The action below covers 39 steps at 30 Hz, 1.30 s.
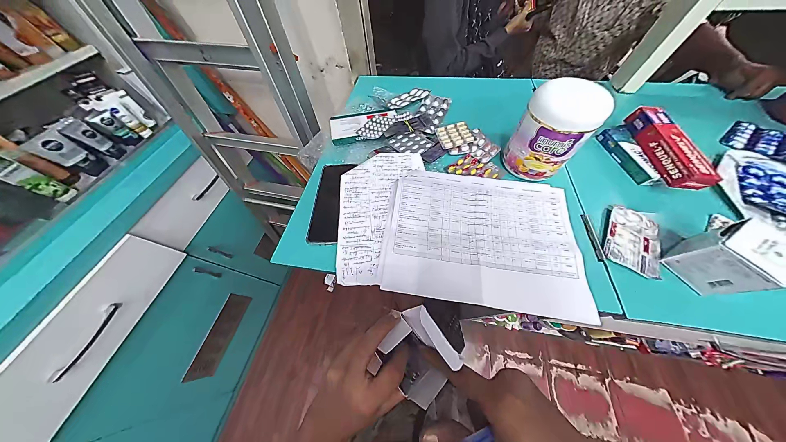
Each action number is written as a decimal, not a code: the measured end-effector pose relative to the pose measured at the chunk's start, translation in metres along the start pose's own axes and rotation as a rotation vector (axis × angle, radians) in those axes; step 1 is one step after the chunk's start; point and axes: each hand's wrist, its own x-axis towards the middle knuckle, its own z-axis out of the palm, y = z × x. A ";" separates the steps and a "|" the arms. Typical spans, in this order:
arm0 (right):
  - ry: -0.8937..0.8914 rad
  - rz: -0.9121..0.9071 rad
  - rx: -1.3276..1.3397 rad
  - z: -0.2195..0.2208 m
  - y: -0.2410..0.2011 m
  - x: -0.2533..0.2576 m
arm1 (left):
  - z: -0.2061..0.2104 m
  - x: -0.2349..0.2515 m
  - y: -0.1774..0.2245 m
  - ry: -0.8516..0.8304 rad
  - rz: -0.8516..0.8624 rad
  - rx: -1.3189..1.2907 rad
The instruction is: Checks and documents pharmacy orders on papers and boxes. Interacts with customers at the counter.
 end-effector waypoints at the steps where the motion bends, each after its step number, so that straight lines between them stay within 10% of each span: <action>1: -0.007 0.006 -0.005 0.001 0.001 0.000 | 0.000 -0.001 0.000 -0.032 -0.005 -0.014; 14: -0.172 0.076 0.045 0.006 0.018 0.006 | 0.004 -0.010 -0.008 -0.168 -0.022 -0.008; 39: 0.421 -0.450 -0.101 0.005 0.052 0.036 | -0.006 0.025 -0.013 -0.078 -0.159 -0.328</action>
